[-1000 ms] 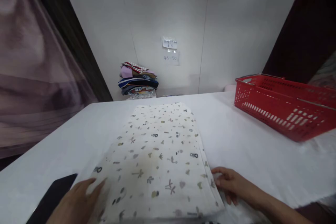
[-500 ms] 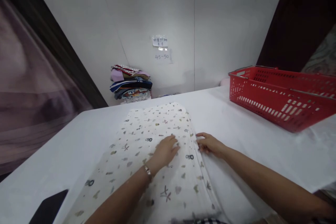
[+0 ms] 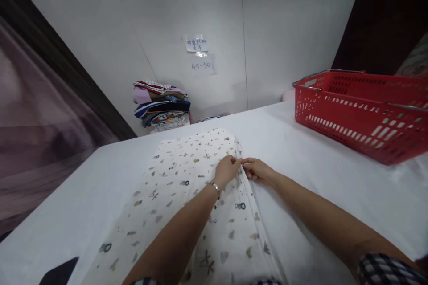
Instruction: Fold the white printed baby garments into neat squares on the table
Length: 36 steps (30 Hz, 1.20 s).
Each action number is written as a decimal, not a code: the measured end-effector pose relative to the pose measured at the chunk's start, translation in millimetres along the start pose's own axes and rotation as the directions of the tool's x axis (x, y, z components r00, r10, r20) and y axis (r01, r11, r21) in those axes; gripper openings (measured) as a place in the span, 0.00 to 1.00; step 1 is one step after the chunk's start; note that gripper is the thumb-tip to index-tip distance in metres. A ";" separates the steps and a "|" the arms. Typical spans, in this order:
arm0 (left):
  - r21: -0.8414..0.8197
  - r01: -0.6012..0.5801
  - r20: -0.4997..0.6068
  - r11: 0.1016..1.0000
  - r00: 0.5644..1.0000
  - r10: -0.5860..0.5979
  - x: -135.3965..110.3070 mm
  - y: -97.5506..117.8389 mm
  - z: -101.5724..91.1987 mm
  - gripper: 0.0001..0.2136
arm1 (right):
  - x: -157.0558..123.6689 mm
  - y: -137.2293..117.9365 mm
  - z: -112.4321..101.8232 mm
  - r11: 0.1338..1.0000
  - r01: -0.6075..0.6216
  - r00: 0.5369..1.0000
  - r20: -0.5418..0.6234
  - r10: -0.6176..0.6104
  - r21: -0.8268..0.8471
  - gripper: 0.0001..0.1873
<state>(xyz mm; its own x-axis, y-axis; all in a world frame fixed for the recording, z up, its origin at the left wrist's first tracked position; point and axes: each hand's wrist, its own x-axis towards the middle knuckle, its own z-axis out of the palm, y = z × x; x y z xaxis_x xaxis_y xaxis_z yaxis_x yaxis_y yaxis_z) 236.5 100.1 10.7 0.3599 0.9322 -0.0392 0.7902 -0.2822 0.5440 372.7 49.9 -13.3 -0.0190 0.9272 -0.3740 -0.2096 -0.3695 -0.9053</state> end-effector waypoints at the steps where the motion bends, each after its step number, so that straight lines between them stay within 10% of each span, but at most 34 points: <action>1: -0.013 0.044 0.013 0.999 0.999 -0.043 7.5 2.1 2.0 0.17 | 1.0 0.1 0.7 1.000 0.008 1.000 -0.002 -0.008 -0.010 0.07; 16: -0.315 0.283 0.174 0.906 0.956 -0.238 30.8 -3.7 14.0 0.10 | 31.3 -8.0 -0.8 0.990 -0.007 0.989 -0.150 -0.015 -0.142 0.08; 36: -0.049 0.178 0.112 0.983 0.979 -0.172 23.3 20.9 10.6 0.13 | 24.5 -5.7 -14.3 0.993 0.062 0.983 -0.164 -0.079 -0.105 0.05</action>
<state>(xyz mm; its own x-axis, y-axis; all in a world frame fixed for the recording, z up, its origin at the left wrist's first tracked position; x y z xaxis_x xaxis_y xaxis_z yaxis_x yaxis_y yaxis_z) 266.7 113.6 12.2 0.2717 0.9356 -0.2256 0.8163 -0.0999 0.5689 387.4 73.9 -20.1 0.1579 0.9310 -0.3292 -0.1064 -0.3154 -0.9430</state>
